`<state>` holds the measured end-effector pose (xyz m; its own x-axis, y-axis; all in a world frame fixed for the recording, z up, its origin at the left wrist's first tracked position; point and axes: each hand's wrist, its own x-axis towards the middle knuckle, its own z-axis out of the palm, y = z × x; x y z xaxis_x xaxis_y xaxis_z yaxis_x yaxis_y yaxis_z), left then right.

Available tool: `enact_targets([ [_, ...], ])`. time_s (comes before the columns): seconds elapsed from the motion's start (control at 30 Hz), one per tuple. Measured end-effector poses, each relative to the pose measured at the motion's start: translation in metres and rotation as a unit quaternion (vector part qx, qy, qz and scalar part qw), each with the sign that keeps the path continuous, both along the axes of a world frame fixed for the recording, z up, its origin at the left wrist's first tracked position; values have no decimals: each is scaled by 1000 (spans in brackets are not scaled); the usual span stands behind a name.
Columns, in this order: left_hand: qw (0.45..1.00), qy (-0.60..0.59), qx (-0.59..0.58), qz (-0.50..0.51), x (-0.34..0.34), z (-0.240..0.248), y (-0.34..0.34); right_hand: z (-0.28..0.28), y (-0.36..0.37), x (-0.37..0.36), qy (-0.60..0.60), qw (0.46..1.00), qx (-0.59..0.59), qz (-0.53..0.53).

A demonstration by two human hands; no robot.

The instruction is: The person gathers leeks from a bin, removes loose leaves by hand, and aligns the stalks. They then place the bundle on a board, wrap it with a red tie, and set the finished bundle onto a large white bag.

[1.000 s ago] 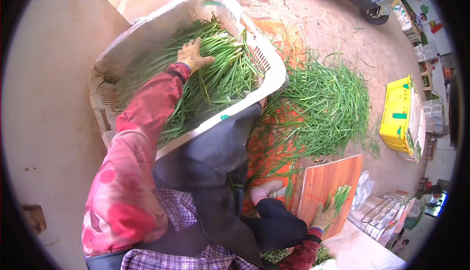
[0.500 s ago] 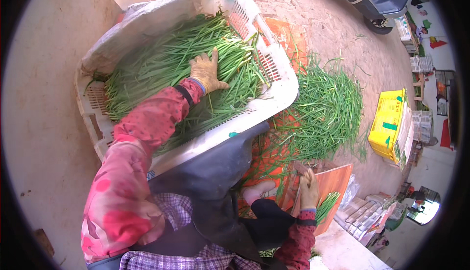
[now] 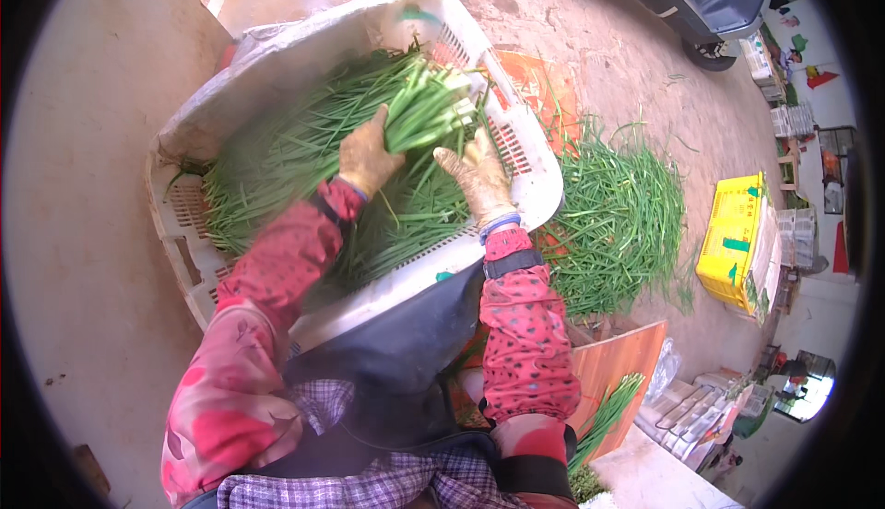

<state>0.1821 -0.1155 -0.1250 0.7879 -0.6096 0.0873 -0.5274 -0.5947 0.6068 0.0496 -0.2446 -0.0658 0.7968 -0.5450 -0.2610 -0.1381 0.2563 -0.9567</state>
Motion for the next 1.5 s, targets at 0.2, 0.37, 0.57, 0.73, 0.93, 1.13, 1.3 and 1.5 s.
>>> enact_targets([
  [0.2, 987, -108, -71, -96, -62, 24, 46, 17, 6, 19, -51, 994, -9, -96],
  [0.37, 975, 83, -135, -157, -76, 52, 72, 7, 16, -4, -109, 991, -31, -68],
  [0.57, 966, 174, -73, -176, -80, 52, 90, 23, 89, -21, -176, 977, -80, -89],
  [0.73, 966, 111, -82, -217, -94, 92, 104, 25, 93, -40, -66, 988, -110, -87],
  [0.93, 966, 111, -172, -155, -11, 117, 99, 34, 95, -53, -109, 989, -83, -52],
  [1.13, 786, 514, -217, -266, -51, 17, 53, 19, 91, -55, -107, 989, -80, -68],
  [1.3, 783, 562, -167, -207, -78, 24, 80, 37, 101, -56, -137, 920, -352, -107],
  [1.5, 795, 470, -259, -283, -80, 49, 88, 38, 120, -71, -123, 956, -266, 19],
])
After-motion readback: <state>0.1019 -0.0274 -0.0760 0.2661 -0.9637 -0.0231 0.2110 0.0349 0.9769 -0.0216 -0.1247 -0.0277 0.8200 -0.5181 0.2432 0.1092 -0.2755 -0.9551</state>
